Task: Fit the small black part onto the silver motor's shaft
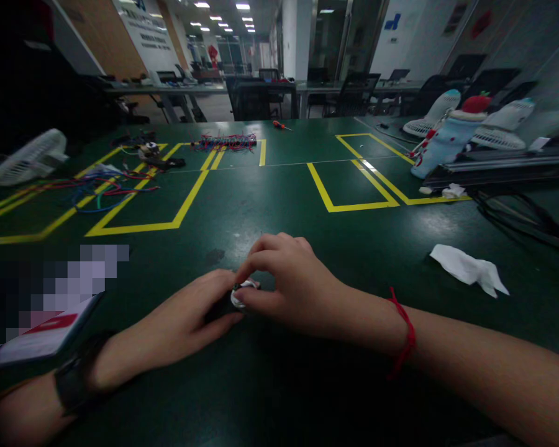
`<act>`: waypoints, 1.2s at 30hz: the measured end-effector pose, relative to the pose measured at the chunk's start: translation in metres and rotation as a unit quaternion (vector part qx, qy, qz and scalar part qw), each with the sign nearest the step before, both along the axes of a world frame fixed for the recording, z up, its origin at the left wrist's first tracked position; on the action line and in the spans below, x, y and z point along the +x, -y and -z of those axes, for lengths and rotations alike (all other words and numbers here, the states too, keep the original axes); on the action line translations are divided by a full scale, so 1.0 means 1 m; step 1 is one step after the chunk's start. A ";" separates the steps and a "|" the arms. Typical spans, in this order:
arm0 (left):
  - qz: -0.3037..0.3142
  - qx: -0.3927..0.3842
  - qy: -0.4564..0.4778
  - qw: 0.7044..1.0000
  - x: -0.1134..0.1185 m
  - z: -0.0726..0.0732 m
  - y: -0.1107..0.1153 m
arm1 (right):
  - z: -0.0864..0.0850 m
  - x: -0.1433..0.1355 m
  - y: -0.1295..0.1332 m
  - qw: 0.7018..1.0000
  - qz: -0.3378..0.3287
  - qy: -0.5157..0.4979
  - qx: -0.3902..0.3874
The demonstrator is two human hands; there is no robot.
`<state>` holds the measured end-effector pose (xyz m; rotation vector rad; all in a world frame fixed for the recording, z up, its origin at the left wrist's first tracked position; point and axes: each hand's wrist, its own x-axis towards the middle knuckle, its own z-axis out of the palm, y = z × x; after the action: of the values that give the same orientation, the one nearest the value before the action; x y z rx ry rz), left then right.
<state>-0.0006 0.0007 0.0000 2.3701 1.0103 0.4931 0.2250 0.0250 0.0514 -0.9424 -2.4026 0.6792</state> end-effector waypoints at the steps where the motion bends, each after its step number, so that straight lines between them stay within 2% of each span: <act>1: 0.001 -0.002 0.001 1.000 0.000 0.000 0.000 | 0.000 0.000 0.000 1.000 0.002 0.003 0.000; 5: 0.003 -0.007 0.005 1.000 0.001 0.000 0.000 | 0.002 0.003 0.001 1.000 0.009 -0.007 -0.002; 14: 0.004 -0.009 0.002 1.000 0.000 0.001 0.001 | 0.010 0.003 0.001 0.995 0.007 -0.049 -0.087; 20: 0.003 -0.009 0.009 1.000 0.001 -0.001 0.000 | 0.011 0.012 0.001 0.991 -0.012 -0.089 -0.104; 25: 0.001 -0.016 0.010 1.000 0.002 -0.003 0.000 | 0.019 0.033 -0.002 0.985 0.034 -0.102 -0.137; 29: -0.001 -0.017 0.012 1.000 0.002 -0.004 0.000 | 0.033 0.053 -0.003 0.960 0.095 -0.162 -0.209; 34: -0.005 -0.011 0.001 1.000 0.001 -0.003 0.001 | 0.048 0.064 -0.005 0.892 0.160 -0.308 -0.288; 36: -0.014 -0.001 -0.004 1.000 0.000 -0.002 0.002 | 0.051 0.064 -0.006 0.880 0.165 -0.330 -0.300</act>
<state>-0.0009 -0.0015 0.0016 2.3615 1.0498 0.4934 0.2887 0.0311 0.0001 -1.0834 -1.4001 1.3840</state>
